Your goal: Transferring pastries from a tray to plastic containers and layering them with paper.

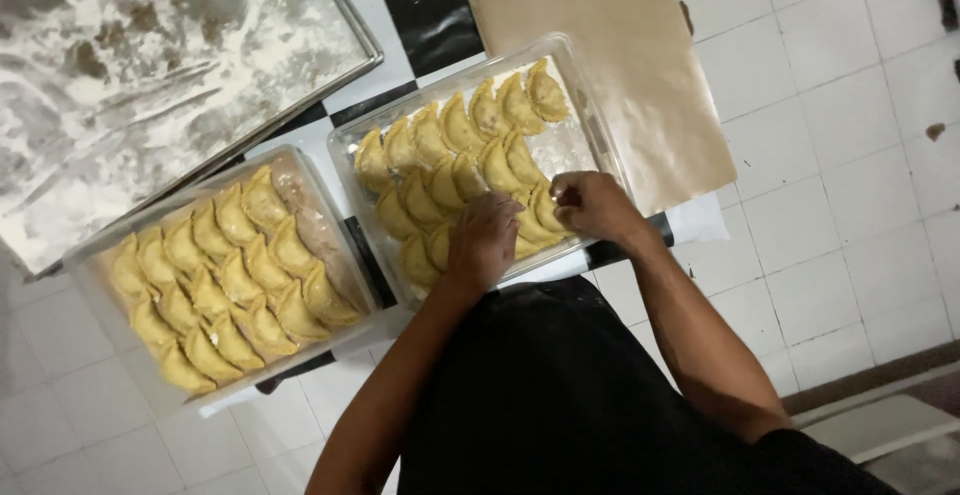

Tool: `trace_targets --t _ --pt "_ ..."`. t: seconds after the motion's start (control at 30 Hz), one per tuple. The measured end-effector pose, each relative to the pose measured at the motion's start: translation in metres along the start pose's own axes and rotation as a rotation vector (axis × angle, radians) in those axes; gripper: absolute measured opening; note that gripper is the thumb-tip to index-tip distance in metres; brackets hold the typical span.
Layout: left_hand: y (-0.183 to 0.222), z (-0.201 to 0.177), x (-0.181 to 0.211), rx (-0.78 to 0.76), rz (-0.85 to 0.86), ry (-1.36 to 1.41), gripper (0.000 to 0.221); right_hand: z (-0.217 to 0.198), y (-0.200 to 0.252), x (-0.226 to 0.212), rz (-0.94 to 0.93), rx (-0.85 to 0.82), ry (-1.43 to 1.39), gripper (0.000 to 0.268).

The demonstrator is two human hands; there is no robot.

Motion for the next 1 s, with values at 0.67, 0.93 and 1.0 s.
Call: trace_targets --t 0.67,0.93,1.0 --pt "0.04 0.016 -0.034 0.06 -0.072 -0.077 0.015 0.007 0.036 -0.044 -0.119 -0.037 -0.037 0.028" --pt "0.015 -0.033 -0.017 0.005 -0.224 -0.455 0.028 0.039 0.034 -0.057 -0.192 -0.086 0.106 0.041" --pt "0.016 -0.035 -0.012 -0.022 -0.25 -0.467 0.028 0.045 0.032 -0.057 -0.185 -0.1 0.146 0.043"
Point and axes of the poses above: each hand's wrist, its own y-axis away from the middle knuckle, its own z-axis out of the palm, x = y × z, the point moved 4 cm from there along -y, towards the middle knuckle, and after that the axes turned 14 degrees about x, right-handed, at the moved point
